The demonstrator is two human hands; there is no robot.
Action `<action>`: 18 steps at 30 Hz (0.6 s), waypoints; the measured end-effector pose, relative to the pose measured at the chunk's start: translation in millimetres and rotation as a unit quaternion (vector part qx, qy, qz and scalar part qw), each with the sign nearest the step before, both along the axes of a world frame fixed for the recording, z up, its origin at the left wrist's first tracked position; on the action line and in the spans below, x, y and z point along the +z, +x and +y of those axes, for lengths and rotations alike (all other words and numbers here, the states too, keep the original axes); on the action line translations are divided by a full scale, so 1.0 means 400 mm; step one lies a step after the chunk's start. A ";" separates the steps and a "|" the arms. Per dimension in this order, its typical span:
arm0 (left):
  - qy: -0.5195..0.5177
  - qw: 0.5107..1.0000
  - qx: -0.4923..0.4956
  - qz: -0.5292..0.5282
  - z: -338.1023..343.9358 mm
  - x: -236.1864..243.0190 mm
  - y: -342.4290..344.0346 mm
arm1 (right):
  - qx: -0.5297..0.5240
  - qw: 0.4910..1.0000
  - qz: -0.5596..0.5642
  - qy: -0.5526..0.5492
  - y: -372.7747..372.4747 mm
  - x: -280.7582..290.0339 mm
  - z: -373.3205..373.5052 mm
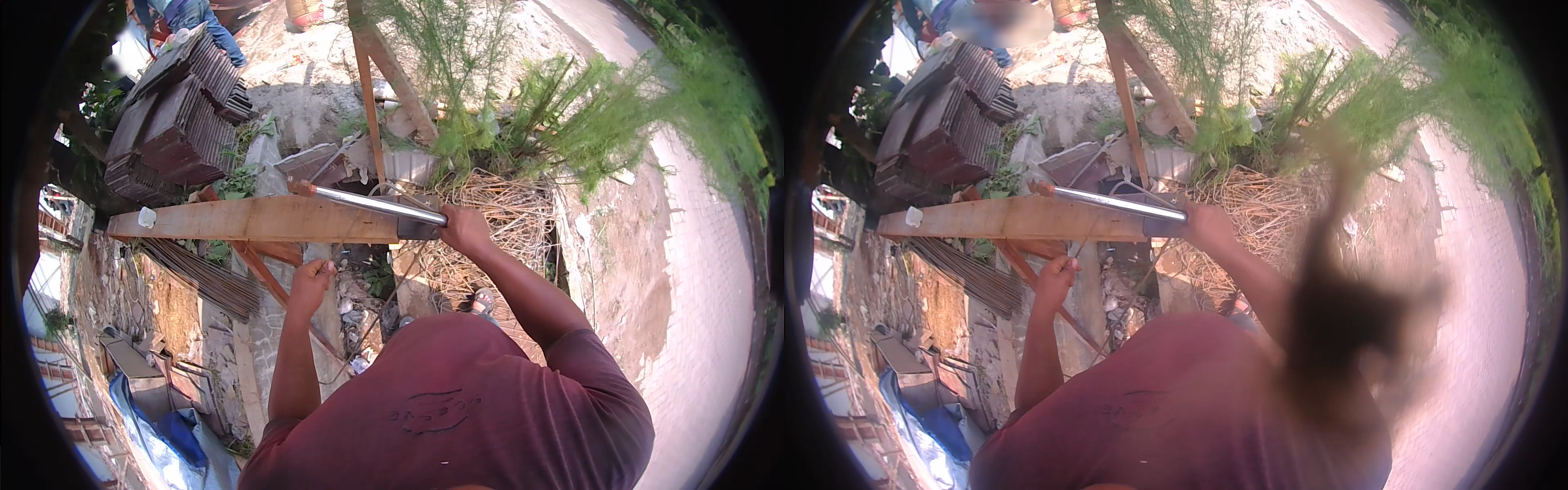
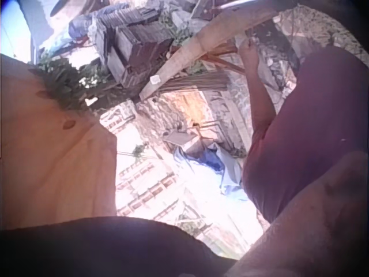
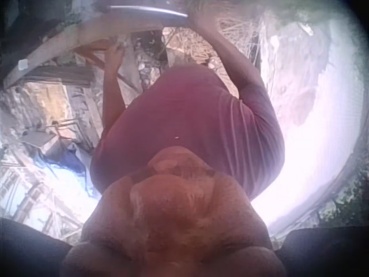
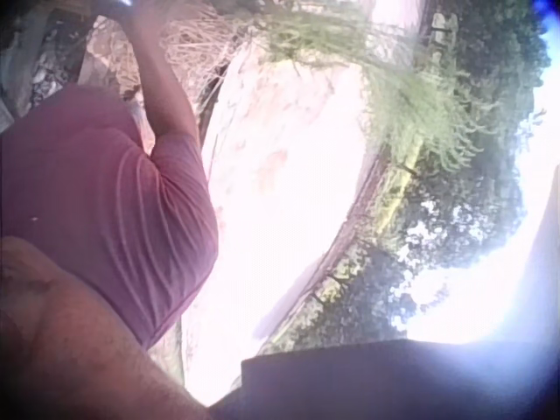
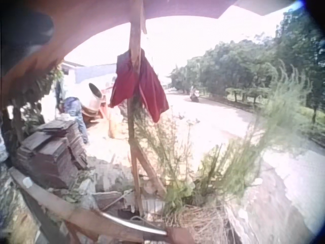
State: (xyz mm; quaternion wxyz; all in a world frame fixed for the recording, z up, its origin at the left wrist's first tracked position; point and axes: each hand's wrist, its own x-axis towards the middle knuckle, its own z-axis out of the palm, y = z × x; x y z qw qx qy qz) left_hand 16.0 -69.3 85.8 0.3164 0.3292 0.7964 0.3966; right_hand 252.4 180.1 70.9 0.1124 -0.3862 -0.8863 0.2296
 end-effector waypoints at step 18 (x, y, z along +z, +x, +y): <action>-0.057 0.984 0.143 -0.085 -0.038 -0.229 0.118 | 0.137 0.983 -0.100 -0.073 -0.063 0.015 0.138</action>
